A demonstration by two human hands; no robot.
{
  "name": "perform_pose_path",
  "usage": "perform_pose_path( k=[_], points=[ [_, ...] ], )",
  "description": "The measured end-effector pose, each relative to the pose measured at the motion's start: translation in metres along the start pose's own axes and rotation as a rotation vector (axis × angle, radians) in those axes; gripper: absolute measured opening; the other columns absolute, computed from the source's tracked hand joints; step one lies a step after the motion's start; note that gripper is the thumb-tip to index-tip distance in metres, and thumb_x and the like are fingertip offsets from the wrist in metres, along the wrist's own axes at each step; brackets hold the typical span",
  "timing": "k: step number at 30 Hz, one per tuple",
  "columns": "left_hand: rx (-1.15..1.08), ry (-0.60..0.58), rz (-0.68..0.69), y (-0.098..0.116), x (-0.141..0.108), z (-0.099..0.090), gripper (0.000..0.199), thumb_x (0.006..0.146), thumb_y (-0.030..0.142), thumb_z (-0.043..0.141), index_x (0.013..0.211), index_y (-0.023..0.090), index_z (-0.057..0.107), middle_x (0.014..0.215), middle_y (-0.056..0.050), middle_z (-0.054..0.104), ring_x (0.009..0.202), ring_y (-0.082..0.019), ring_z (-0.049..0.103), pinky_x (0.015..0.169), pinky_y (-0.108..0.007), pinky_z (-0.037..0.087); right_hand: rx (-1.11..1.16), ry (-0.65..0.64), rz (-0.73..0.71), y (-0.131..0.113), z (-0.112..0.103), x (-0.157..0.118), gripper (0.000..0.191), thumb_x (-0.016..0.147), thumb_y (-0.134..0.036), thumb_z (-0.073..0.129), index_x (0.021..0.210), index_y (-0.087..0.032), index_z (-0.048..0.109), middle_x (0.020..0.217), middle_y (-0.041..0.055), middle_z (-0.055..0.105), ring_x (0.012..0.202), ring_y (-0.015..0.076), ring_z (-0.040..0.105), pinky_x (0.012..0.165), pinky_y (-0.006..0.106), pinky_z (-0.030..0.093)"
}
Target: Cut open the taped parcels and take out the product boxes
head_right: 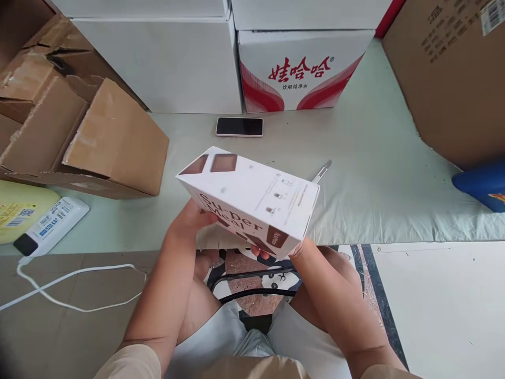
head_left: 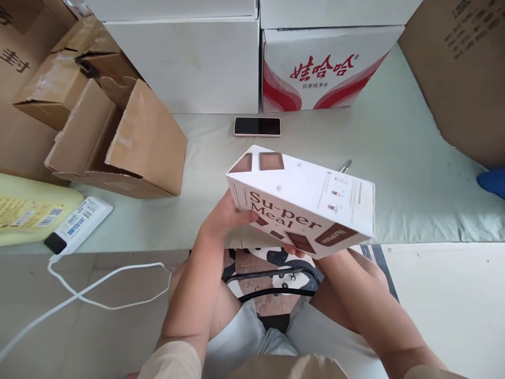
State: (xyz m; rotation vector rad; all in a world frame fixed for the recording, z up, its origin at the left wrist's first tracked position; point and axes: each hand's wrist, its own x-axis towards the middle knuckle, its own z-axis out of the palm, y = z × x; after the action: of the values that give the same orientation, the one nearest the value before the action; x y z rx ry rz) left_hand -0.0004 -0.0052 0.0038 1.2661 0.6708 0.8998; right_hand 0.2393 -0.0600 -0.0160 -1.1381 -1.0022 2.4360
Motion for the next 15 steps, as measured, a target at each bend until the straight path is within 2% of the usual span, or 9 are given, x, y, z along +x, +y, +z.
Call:
perform_pose_path(
  k=[1, 3, 5, 7, 8, 11, 13, 15],
  points=[
    [-0.035, 0.017, -0.006, -0.002, 0.001, 0.002, 0.073, 0.066, 0.059, 0.095, 0.125, 0.026, 0.068, 0.114, -0.013, 0.079, 0.114, -0.037, 0.074, 0.093, -0.051, 0.065, 0.024, 0.057, -0.042, 0.002, 0.003, 0.000, 0.093, 0.089, -0.085, 0.013, 0.134, -0.020, 0.063, 0.089, 0.0129, 0.074, 0.065, 0.0220, 0.066, 0.057, 0.038, 0.055],
    [-0.094, 0.169, 0.034, -0.007, 0.005, 0.007, 0.073, 0.064, 0.057, 0.097, 0.124, 0.026, 0.069, 0.122, -0.012, 0.079, 0.119, -0.037, 0.073, 0.099, -0.051, 0.063, 0.078, 0.195, -0.176, 0.004, 0.007, 0.000, 0.097, 0.089, -0.085, 0.005, 0.142, -0.023, 0.057, 0.114, 0.0171, 0.075, 0.078, 0.0245, 0.073, 0.065, 0.041, 0.060],
    [-0.181, 0.373, 0.033, -0.014, 0.010, 0.016, 0.074, 0.064, 0.058, 0.097, 0.126, 0.026, 0.069, 0.132, -0.011, 0.076, 0.127, -0.036, 0.070, 0.105, -0.050, 0.061, 0.106, 0.312, -0.366, 0.004, 0.009, 0.004, 0.100, 0.087, -0.088, 0.003, 0.150, -0.026, 0.049, 0.143, 0.0188, 0.066, 0.107, 0.0295, 0.075, 0.085, 0.049, 0.063],
    [-0.305, 0.532, -0.036, -0.024, 0.014, 0.031, 0.077, 0.066, 0.062, 0.094, 0.129, 0.027, 0.067, 0.138, -0.011, 0.074, 0.136, -0.037, 0.066, 0.109, -0.050, 0.059, 0.052, 0.384, -0.543, 0.004, 0.010, 0.011, 0.098, 0.085, -0.094, 0.023, 0.156, -0.030, 0.043, 0.160, 0.0162, 0.054, 0.137, 0.0328, 0.063, 0.107, 0.054, 0.057],
    [-0.363, 0.573, -0.081, -0.028, 0.015, 0.041, 0.079, 0.066, 0.063, 0.093, 0.131, 0.027, 0.066, 0.141, -0.011, 0.073, 0.140, -0.037, 0.063, 0.110, -0.050, 0.058, 0.002, 0.401, -0.606, 0.006, 0.011, 0.015, 0.098, 0.082, -0.094, 0.036, 0.159, -0.033, 0.038, 0.165, 0.0138, 0.049, 0.146, 0.0326, 0.056, 0.114, 0.055, 0.053],
    [-0.440, 0.583, -0.148, -0.040, 0.015, 0.070, 0.082, 0.068, 0.060, 0.094, 0.137, 0.029, 0.063, 0.149, -0.011, 0.069, 0.146, -0.036, 0.058, 0.114, -0.049, 0.055, -0.122, 0.515, -0.688, 0.012, 0.014, 0.029, 0.108, 0.076, -0.082, 0.068, 0.164, -0.033, 0.028, 0.167, 0.0115, 0.047, 0.151, 0.0312, 0.050, 0.123, 0.053, 0.046],
    [-0.438, 0.556, -0.149, -0.043, 0.014, 0.080, 0.083, 0.068, 0.057, 0.095, 0.139, 0.029, 0.061, 0.150, -0.010, 0.068, 0.145, -0.035, 0.059, 0.115, -0.046, 0.054, -0.151, 0.638, -0.691, 0.016, 0.012, 0.033, 0.107, 0.077, -0.075, 0.070, 0.164, -0.029, 0.028, 0.164, 0.0136, 0.051, 0.150, 0.0320, 0.052, 0.123, 0.054, 0.047],
    [-0.422, 0.569, -0.131, -0.043, 0.013, 0.076, 0.084, 0.068, 0.060, 0.094, 0.138, 0.030, 0.060, 0.145, -0.009, 0.070, 0.139, -0.034, 0.063, 0.109, -0.044, 0.057, -0.139, 0.718, -0.665, 0.018, 0.007, 0.033, 0.098, 0.081, -0.069, 0.066, 0.163, -0.028, 0.030, 0.161, 0.0138, 0.054, 0.147, 0.0329, 0.054, 0.117, 0.054, 0.051]
  ],
)
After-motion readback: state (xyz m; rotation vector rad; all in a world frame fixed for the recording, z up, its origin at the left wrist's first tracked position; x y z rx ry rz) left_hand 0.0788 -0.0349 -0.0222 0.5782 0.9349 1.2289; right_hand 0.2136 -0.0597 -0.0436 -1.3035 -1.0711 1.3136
